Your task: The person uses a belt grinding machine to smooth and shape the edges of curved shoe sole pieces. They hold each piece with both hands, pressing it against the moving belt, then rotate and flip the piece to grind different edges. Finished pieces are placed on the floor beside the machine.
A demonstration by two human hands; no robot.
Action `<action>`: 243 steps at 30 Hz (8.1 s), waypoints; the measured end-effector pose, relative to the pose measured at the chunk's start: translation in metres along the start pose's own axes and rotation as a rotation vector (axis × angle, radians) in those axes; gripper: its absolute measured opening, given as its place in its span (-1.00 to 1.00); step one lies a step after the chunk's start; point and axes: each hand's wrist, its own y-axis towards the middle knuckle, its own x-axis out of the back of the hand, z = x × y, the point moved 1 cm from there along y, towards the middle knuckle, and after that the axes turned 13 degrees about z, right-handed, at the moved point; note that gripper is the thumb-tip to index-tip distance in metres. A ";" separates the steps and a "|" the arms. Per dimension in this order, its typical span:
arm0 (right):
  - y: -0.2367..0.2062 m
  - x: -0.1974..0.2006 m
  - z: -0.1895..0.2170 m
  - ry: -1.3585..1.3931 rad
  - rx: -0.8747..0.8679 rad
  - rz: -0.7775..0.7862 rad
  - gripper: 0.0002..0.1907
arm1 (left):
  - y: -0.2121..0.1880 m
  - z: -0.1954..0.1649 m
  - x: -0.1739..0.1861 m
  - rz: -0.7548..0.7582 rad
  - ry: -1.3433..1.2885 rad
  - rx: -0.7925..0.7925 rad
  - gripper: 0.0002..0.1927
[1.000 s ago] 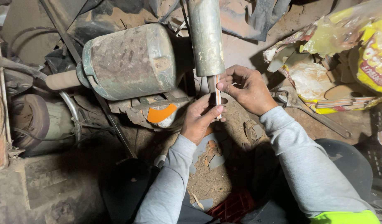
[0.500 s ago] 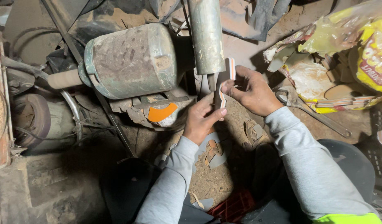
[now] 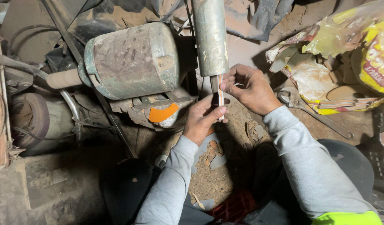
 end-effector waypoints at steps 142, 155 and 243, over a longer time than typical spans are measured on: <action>-0.048 -0.013 -0.032 -0.244 -0.099 0.264 -0.58 | -0.066 0.080 -0.027 -0.135 0.225 0.162 -0.42; -0.031 -0.021 -0.009 -0.024 0.011 0.090 -0.81 | -0.048 0.053 -0.012 -0.033 -0.065 0.127 -0.51; -0.126 0.086 0.068 -0.663 -0.182 0.081 -0.68 | -0.101 0.213 -0.048 0.023 1.402 0.874 -0.36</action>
